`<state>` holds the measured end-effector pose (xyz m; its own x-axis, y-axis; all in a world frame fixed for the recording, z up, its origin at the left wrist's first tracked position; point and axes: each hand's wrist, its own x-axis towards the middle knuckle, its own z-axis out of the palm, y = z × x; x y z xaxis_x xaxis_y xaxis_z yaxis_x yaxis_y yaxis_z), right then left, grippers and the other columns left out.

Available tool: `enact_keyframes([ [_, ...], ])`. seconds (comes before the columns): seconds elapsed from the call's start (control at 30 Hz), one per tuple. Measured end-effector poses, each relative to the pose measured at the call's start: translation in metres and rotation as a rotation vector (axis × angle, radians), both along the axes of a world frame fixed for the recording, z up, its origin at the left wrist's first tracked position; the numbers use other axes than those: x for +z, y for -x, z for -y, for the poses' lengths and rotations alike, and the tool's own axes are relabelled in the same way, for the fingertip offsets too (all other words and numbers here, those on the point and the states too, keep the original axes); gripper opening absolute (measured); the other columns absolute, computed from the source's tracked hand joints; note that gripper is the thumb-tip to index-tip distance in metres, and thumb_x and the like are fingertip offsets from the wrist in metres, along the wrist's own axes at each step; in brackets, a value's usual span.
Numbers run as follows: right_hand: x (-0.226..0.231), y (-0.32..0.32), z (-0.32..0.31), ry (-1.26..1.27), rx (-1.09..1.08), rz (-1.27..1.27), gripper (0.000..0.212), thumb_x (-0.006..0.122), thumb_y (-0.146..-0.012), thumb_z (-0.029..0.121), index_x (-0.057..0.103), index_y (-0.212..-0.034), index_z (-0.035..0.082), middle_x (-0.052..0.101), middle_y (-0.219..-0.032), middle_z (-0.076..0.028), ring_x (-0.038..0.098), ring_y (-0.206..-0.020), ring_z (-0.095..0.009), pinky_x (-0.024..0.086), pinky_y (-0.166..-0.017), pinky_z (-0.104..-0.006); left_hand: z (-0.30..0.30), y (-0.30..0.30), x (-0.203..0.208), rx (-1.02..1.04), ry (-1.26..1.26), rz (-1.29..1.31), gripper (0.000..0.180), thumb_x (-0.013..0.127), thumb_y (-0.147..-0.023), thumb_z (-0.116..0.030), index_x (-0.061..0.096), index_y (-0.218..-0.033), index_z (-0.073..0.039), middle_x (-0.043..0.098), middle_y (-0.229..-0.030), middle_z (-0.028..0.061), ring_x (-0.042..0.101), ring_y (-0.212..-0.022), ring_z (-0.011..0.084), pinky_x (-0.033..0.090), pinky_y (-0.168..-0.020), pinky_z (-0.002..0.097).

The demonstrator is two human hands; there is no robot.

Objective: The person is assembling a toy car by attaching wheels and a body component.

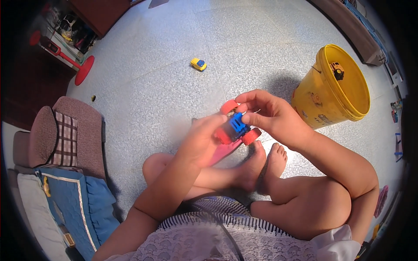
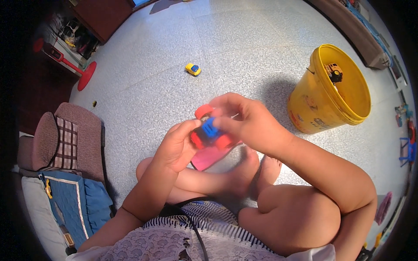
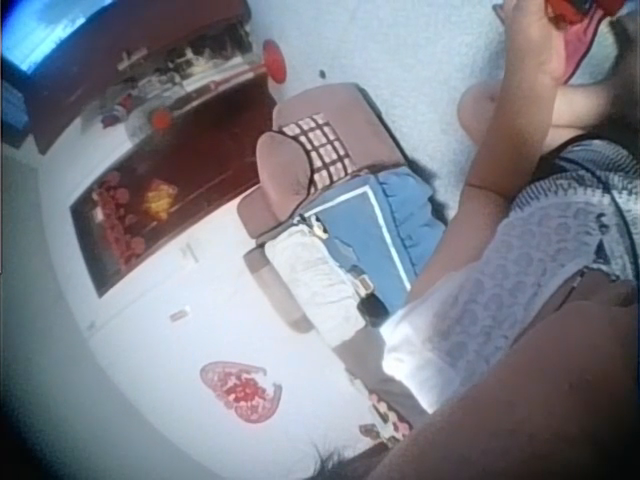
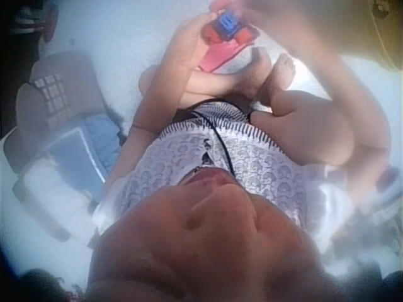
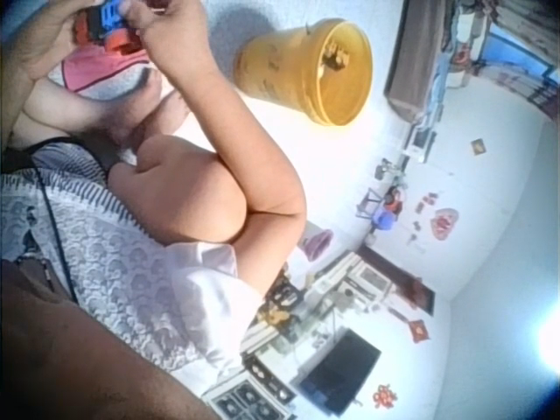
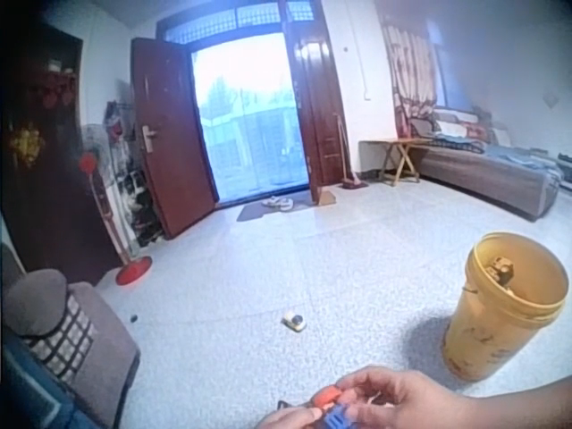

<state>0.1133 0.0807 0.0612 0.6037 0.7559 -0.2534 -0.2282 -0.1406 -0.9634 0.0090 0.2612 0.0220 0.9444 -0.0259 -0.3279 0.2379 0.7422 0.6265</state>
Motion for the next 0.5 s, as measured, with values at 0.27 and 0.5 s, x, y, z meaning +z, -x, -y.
enact_keyframes([
  [0.27,0.0045,0.0008,0.0000,0.154,0.118,0.242,0.046,0.070,-0.096,0.002,0.052,-0.138,0.002,0.062,-0.120,-0.009,0.065,-0.099,-0.015,0.063,-0.081,-0.0300,-0.0020,0.0006,-0.0058,-0.060,-0.038,0.103,0.048,0.049,-0.105,-0.012,0.044,-0.146,0.011,0.057,-0.141,0.0220,0.063,-0.124,0.0290,0.053,-0.107,0.0449],
  [0.5,0.0061,0.0014,-0.0037,0.065,0.079,0.105,0.044,0.067,-0.096,-0.003,0.051,-0.137,0.001,0.061,-0.119,-0.009,0.066,-0.100,-0.016,0.064,-0.080,-0.0298,-0.0043,0.0007,-0.0041,-0.056,-0.066,0.197,0.049,0.052,-0.106,-0.013,0.043,-0.148,0.011,0.056,-0.142,0.0213,0.060,-0.128,0.0283,0.050,-0.110,0.0440],
])
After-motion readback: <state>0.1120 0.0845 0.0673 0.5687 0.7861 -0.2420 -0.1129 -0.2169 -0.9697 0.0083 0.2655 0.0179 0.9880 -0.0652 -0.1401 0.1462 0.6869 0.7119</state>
